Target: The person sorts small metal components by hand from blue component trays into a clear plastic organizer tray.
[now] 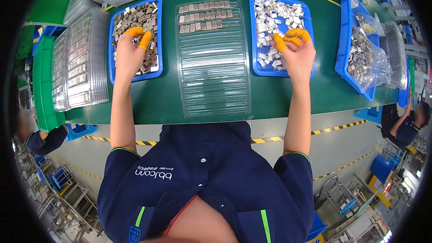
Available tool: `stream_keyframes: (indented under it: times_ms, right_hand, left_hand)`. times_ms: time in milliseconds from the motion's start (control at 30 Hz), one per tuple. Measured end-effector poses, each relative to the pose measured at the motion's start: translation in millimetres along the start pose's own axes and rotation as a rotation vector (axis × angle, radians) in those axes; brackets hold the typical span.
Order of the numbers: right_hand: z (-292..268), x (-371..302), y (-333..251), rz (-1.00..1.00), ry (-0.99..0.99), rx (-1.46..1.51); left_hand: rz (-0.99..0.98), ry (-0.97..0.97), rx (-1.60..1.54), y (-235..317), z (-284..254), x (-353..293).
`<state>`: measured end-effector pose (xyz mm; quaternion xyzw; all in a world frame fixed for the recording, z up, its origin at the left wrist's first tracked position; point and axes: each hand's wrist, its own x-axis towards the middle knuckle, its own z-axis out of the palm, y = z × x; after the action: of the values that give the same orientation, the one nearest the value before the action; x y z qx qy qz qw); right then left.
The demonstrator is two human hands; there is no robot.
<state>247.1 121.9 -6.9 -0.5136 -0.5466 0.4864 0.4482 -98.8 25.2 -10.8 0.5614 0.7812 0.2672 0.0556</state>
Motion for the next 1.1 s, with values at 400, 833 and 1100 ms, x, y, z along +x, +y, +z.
stream_keyframes:
  times_ms: [400, 833, 1100]
  right_hand:
    - [82, -34, -45, -0.035, -0.310, 0.180]
    - [109, -53, -48, 0.049, -0.353, 0.384]
    - [107, -55, -45, -0.016, -0.342, 0.242]
  left_hand:
    - [-0.299, -0.058, -1.226, 74, 2, -44]
    - [-0.407, -0.012, -1.518, 91, 8, -55]
    - [-0.397, -0.067, -1.498, 87, 11, -59]
